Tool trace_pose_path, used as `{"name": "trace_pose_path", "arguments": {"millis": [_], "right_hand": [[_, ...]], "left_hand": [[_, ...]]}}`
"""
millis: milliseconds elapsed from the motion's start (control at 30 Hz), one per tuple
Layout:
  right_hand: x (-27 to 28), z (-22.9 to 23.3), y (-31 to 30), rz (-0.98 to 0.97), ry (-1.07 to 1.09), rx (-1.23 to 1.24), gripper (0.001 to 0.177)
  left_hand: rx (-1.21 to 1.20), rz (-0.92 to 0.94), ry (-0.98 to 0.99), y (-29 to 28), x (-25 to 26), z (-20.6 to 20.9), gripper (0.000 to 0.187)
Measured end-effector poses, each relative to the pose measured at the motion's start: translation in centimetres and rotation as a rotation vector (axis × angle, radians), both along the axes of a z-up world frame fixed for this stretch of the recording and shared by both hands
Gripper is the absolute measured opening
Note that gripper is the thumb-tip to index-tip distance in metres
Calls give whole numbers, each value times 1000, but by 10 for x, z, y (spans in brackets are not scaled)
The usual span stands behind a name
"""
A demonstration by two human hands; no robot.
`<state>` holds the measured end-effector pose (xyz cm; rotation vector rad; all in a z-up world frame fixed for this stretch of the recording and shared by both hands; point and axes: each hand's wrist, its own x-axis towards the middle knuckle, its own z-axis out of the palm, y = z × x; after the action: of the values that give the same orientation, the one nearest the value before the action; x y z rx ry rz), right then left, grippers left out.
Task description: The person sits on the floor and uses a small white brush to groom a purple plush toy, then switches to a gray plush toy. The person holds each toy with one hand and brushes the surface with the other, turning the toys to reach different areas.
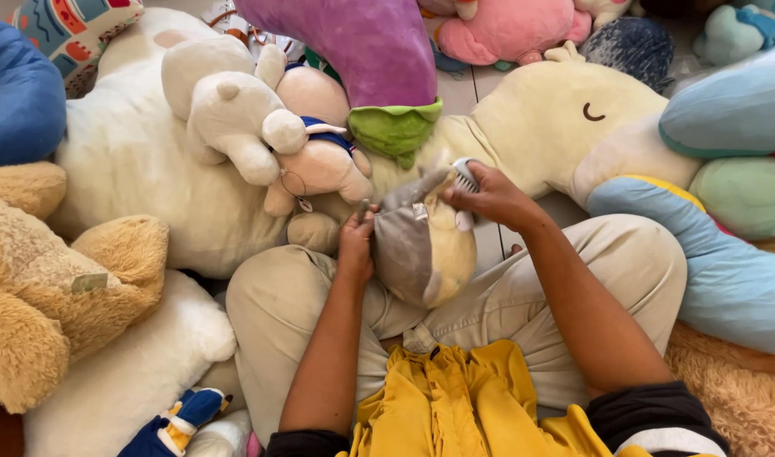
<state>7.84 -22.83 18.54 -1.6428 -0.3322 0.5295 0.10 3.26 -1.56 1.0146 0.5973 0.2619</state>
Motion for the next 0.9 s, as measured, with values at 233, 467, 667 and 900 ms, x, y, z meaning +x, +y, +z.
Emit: {"name": "trace_pose_path", "arguments": {"millis": [233, 467, 667, 900], "right_hand": [[-5, -33, 12, 31, -99, -223, 45], [-6, -55, 20, 143, -530, -283, 53], [-27, -20, 23, 142, -746, -206, 51], [-12, -22, 10, -161, -962, -36, 74]], "left_hand": [[813, -54, -168, -44, -32, 131, 34], [856, -578, -13, -60, -29, 212, 103], [469, -299, -38, -61, 7, 190, 73], [-362, -17, -605, -61, -11, 202, 55]]}}
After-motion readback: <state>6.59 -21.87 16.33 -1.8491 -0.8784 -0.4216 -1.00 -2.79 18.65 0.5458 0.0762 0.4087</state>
